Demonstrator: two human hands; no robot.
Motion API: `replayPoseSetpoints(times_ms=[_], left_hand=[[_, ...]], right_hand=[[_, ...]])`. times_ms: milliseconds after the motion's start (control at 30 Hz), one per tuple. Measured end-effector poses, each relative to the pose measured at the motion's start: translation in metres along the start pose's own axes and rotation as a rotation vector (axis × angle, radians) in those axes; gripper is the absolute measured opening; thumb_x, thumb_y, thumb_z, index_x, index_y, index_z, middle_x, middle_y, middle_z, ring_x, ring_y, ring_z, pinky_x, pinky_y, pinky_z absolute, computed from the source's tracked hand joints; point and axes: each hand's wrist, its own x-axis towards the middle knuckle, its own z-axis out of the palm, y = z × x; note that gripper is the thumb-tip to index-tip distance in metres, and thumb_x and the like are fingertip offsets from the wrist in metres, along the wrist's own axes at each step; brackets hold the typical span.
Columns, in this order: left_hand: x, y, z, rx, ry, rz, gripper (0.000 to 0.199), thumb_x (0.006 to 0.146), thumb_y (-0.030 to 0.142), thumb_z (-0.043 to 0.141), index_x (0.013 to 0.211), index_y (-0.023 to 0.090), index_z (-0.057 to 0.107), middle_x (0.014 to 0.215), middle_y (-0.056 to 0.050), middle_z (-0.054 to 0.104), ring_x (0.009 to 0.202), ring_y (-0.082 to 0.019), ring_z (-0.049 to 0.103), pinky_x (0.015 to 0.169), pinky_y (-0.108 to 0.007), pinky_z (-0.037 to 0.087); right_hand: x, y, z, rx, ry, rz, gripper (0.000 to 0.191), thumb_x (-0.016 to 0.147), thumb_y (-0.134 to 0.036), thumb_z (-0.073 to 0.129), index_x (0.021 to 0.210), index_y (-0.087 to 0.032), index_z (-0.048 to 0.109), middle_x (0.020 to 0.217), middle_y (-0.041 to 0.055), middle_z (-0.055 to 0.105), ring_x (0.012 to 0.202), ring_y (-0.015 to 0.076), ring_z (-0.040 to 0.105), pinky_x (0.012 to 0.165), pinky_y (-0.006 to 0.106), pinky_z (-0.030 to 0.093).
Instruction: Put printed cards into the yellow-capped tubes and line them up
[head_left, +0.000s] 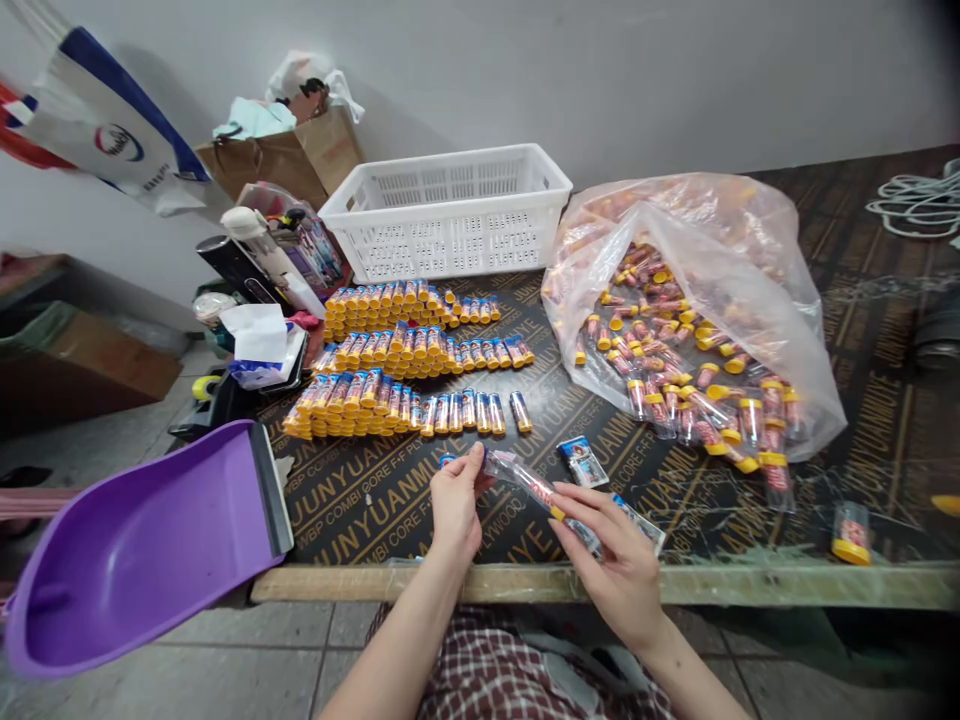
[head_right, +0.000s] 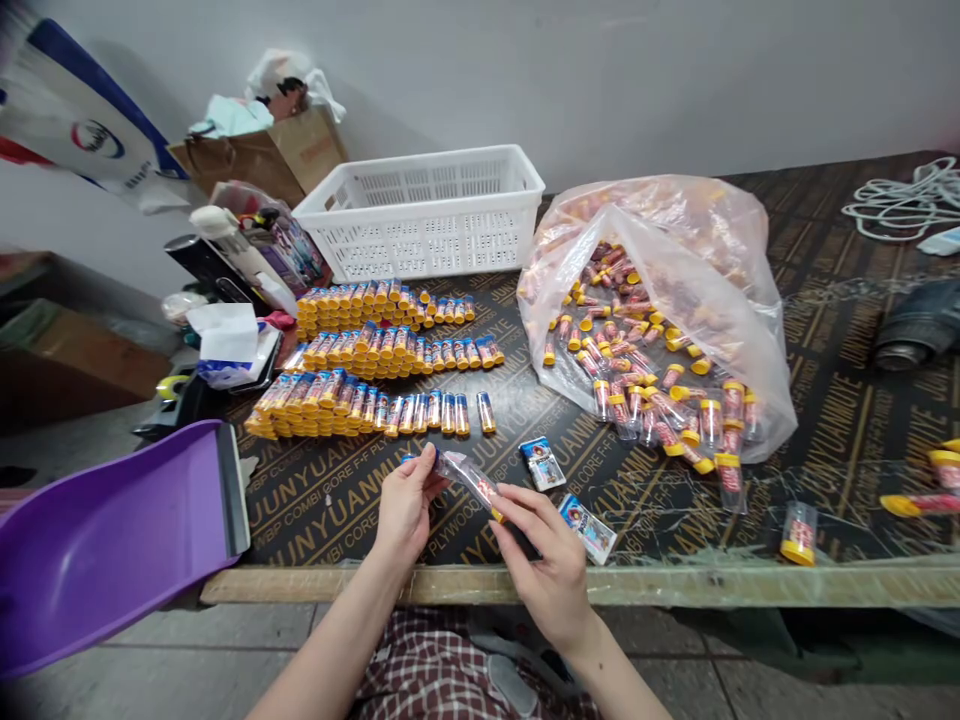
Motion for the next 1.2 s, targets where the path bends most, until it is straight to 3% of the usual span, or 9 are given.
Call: replayPoseSetpoints(times_ms=[133, 267, 333, 500, 600, 667, 800, 933, 1200], left_hand=[[-0.009, 0.002, 0.003, 0.035, -0.157, 0.019, 0.039, 0.058, 0.046, 0.079, 0.074, 0.013, 0.063, 0.069, 0.0, 0.065, 0.063, -0.011, 0.059, 0.061, -0.022, 0.049], [-0.018, 0.008, 0.006, 0.05, -0.283, -0.076, 0.049, 0.055, 0.032, 0.084, 0.094, 0.016, 0.058, 0.073, -0.001, 0.068, 0.065, -0.012, 0.063, 0.064, -0.023, 0.049], [-0.02, 0.009, 0.006, 0.073, -0.326, -0.119, 0.054, 0.054, 0.03, 0.085, 0.098, 0.015, 0.057, 0.074, -0.002, 0.069, 0.064, -0.013, 0.064, 0.064, -0.024, 0.05], [-0.026, 0.007, 0.002, 0.197, -0.452, -0.244, 0.063, 0.05, 0.027, 0.087, 0.103, 0.011, 0.058, 0.074, -0.004, 0.07, 0.059, -0.012, 0.062, 0.059, -0.023, 0.048], [-0.029, 0.005, 0.001, 0.255, -0.547, -0.307, 0.059, 0.051, 0.028, 0.087, 0.101, 0.009, 0.062, 0.073, -0.005, 0.07, 0.058, -0.011, 0.061, 0.059, -0.022, 0.048], [-0.031, 0.005, 0.001, 0.28, -0.588, -0.335, 0.05, 0.053, 0.03, 0.086, 0.093, 0.008, 0.065, 0.072, -0.005, 0.069, 0.058, -0.01, 0.06, 0.058, -0.02, 0.046], [-0.035, 0.005, 0.003, 0.265, -0.594, -0.348, 0.041, 0.058, 0.037, 0.082, 0.082, 0.006, 0.067, 0.07, -0.005, 0.066, 0.057, -0.009, 0.057, 0.055, -0.019, 0.045], [-0.037, 0.004, 0.004, 0.259, -0.575, -0.355, 0.044, 0.056, 0.036, 0.083, 0.084, 0.006, 0.068, 0.069, -0.004, 0.065, 0.058, -0.01, 0.058, 0.055, -0.021, 0.045], [-0.039, 0.002, 0.002, 0.256, -0.57, -0.34, 0.04, 0.057, 0.036, 0.083, 0.083, 0.008, 0.068, 0.068, -0.003, 0.065, 0.057, -0.009, 0.057, 0.057, -0.021, 0.046]], right_hand=[[-0.001, 0.006, 0.001, 0.087, -0.107, 0.08, 0.034, 0.088, -0.011, 0.051, 0.114, -0.03, 0.064, 0.114, 0.0044, 0.063, 0.104, 0.0197, 0.061, 0.09, 0.034, 0.052], [0.0, 0.013, 0.003, 0.127, -0.138, 0.101, 0.037, 0.087, -0.01, 0.049, 0.116, -0.031, 0.061, 0.107, 0.005, 0.059, 0.09, 0.0162, 0.063, 0.077, 0.029, 0.056], [0.001, 0.016, 0.003, 0.107, -0.148, 0.072, 0.048, 0.083, -0.009, 0.052, 0.126, -0.031, 0.053, 0.109, 0.0056, 0.055, 0.089, 0.0163, 0.061, 0.078, 0.03, 0.056], [0.004, 0.017, 0.002, 0.088, -0.233, -0.056, 0.082, 0.068, -0.008, 0.055, 0.142, -0.03, 0.027, 0.142, 0.0089, 0.032, 0.124, 0.0278, 0.044, 0.097, 0.045, 0.046], [0.006, 0.016, 0.001, 0.124, -0.299, -0.057, 0.087, 0.065, -0.007, 0.054, 0.143, -0.029, 0.024, 0.149, 0.008, 0.023, 0.134, 0.0306, 0.032, 0.103, 0.048, 0.041], [0.008, 0.016, 0.0, 0.154, -0.314, -0.036, 0.087, 0.064, -0.007, 0.053, 0.143, -0.029, 0.024, 0.149, 0.0076, 0.023, 0.135, 0.0303, 0.031, 0.104, 0.048, 0.04], [0.01, 0.017, -0.003, 0.229, -0.36, 0.006, 0.088, 0.062, -0.004, 0.051, 0.143, -0.028, 0.025, 0.146, 0.008, 0.03, 0.128, 0.0274, 0.042, 0.106, 0.045, 0.039], [0.009, 0.018, -0.004, 0.261, -0.389, 0.01, 0.087, 0.061, -0.004, 0.051, 0.141, -0.028, 0.028, 0.136, 0.0078, 0.043, 0.126, 0.0264, 0.045, 0.108, 0.044, 0.038], [0.004, 0.017, 0.0, 0.29, -0.328, 0.011, 0.089, 0.059, -0.003, 0.051, 0.141, -0.027, 0.028, 0.136, 0.0095, 0.044, 0.124, 0.0271, 0.047, 0.104, 0.042, 0.042]])
